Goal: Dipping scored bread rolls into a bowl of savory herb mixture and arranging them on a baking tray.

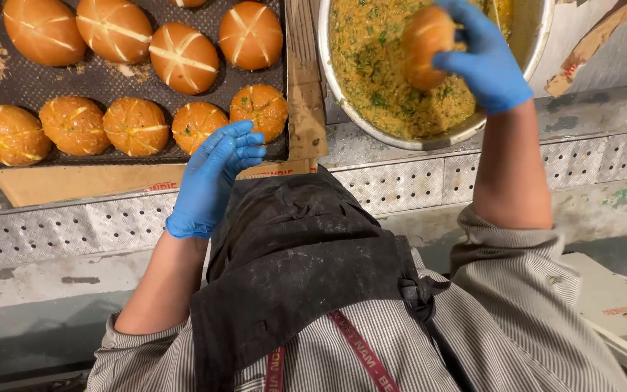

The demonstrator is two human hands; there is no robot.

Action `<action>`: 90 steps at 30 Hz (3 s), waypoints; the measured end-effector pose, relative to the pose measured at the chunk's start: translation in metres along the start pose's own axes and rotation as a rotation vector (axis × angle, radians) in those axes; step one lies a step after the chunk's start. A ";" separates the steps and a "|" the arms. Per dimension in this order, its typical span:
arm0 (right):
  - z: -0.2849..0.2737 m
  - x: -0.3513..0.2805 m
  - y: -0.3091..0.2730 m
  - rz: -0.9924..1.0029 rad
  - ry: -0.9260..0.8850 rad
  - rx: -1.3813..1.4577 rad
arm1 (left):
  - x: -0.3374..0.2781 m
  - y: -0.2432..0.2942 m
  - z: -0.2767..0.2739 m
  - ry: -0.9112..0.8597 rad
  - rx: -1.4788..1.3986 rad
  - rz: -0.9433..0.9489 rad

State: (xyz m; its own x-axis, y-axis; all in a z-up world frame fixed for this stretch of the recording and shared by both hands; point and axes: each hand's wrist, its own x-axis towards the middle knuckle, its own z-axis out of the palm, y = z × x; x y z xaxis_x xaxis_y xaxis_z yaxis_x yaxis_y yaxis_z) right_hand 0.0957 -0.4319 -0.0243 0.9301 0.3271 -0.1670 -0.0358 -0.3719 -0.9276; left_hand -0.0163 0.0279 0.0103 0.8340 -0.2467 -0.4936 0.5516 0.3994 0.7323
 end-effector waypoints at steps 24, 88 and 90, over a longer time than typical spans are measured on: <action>0.063 0.021 0.003 -0.089 0.096 -0.614 | 0.023 -0.006 0.045 -0.182 0.112 -0.109; 0.069 0.023 -0.026 0.417 -0.270 -1.047 | 0.002 -0.023 0.032 -0.135 0.062 -0.127; 0.060 0.023 -0.022 0.181 -0.242 -1.109 | 0.001 -0.018 0.031 -0.083 0.100 -0.162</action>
State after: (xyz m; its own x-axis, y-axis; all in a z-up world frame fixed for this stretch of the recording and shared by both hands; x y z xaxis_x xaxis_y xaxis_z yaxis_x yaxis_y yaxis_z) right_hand 0.0959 -0.3636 -0.0278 0.8452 0.3044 -0.4393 0.2915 -0.9515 -0.0985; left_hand -0.0250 -0.0070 0.0119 0.7301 -0.3745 -0.5715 0.6743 0.2597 0.6912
